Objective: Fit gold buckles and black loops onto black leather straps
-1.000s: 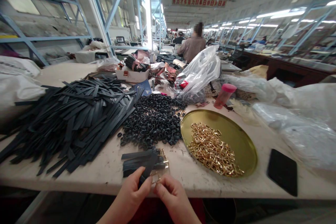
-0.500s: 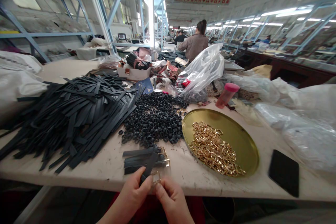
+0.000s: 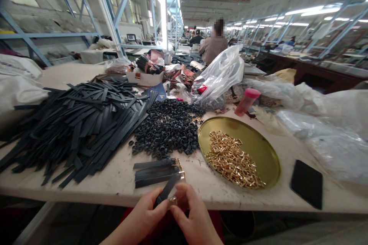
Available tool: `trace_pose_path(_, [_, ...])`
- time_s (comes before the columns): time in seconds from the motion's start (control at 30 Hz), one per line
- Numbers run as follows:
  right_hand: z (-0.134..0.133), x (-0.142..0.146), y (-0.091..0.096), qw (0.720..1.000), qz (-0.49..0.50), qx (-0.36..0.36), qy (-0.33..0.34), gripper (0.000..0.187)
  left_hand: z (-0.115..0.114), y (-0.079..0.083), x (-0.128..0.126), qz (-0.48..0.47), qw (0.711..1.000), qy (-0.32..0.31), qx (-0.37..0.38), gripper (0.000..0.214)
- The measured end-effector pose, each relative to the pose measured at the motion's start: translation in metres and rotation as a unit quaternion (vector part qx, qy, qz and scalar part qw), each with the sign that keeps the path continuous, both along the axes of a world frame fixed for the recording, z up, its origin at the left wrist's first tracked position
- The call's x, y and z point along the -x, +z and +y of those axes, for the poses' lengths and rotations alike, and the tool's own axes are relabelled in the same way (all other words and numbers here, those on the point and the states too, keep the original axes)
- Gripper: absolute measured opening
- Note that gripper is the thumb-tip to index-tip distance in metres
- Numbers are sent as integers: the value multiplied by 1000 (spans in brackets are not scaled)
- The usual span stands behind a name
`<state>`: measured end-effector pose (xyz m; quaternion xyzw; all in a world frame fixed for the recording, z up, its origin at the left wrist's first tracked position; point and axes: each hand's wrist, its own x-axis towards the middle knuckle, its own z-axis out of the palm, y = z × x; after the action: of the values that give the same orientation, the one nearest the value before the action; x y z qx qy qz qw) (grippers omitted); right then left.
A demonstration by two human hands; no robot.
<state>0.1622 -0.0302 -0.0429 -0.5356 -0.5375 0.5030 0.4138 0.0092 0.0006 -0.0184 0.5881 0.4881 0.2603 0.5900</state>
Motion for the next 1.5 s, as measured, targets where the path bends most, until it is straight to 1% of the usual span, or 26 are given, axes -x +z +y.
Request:
trace_pose_path(0.07, [2, 3, -1, 997, 68, 32, 11, 23, -2, 3, 1, -3, 1000, 0, -3, 18])
trace_pose_path(0.13, [6, 6, 0, 987, 147, 67, -12, 17, -4, 3, 5, -6, 1000, -11, 10, 24])
trace_pose_path(0.17, [7, 7, 1, 976, 192, 92, -34, 18, -6, 3, 8, -5, 1000, -13, 21, 29])
trace_pose_path(0.23, [10, 9, 4, 941, 291, 151, -89, 22, -10, 1, 14, 12, 999, -9, 28, 35])
trace_pose_path(0.3, [11, 10, 7, 890, 386, 201, -135, 28, -13, -1, 19, 44, 999, -14, 1, 33])
trace_pose_path(0.33, [10, 12, 7, 868, 423, 217, -146, 30, -14, -1, 21, 60, 998, -23, -20, 30])
trace_pose_path(0.37, [10, 14, 7, 851, 448, 230, -149, 32, -15, 0, 22, 75, 996, -36, -35, 29])
trace_pose_path(0.43, [7, 19, 3, 834, 471, 249, -146, 34, -16, 3, 21, 94, 993, -59, -51, 27])
trace_pose_path(0.5, [4, 26, -3, 838, 463, 257, -131, 33, -16, 8, 18, 103, 990, -69, -60, 25])
trace_pose_path(0.53, [2, 29, -7, 848, 450, 250, -123, 33, -15, 10, 15, 104, 990, -70, -60, 24])
trace_pose_path(0.6, [-1, 34, -13, 882, 407, 206, -118, 31, -15, 12, 12, 95, 993, -62, -45, 18])
trace_pose_path(0.67, [-3, 37, -15, 916, 351, 141, -130, 28, -14, 9, 10, 71, 997, -40, -13, 14])
trace_pose_path(0.7, [-3, 37, -15, 929, 324, 116, -135, 27, -14, 7, 9, 53, 998, -33, 6, 14])
trace_pose_path(0.73, [-3, 36, -14, 939, 301, 102, -134, 26, -14, 3, 9, 36, 999, -30, 24, 16])
trace_pose_path(0.8, [-2, 35, -11, 948, 275, 106, -121, 28, -13, -3, 10, 6, 998, -32, 62, 22])
trace_pose_path(0.87, [1, 34, -8, 946, 274, 138, -105, 30, -11, -8, 11, -14, 994, -36, 100, 24])
trace_pose_path(0.97, [4, 33, -6, 927, 317, 184, -83, 30, -9, -9, 9, -38, 989, -23, 142, 25])
trace_pose_path(1.03, [4, 33, -7, 922, 329, 191, -74, 28, -9, -8, 7, -55, 987, -9, 152, 28])
trace_pose_path(1.1, [3, 33, -7, 932, 305, 178, -77, 27, -10, -10, 4, -66, 985, 7, 159, 31])
trace_pose_path(1.2, [0, 31, -5, 954, 251, 132, -97, 26, -14, -15, 2, -64, 985, 26, 156, 33])
trace_pose_path(1.27, [-1, 30, -3, 956, 248, 126, -96, 25, -18, -18, 2, -57, 987, 26, 147, 33])
trace_pose_path(1.33, [-3, 30, 1, 938, 297, 163, -71, 22, -20, -19, 2, -50, 990, 16, 134, 31])
trace_pose_path(1.43, [-5, 30, 10, 894, 387, 223, -29, 17, -24, -18, 2, -37, 992, 8, 124, 28])
trace_pose_path(1.5, [-7, 32, 15, 879, 409, 245, -12, 18, -26, -18, 2, -28, 992, 14, 122, 27])
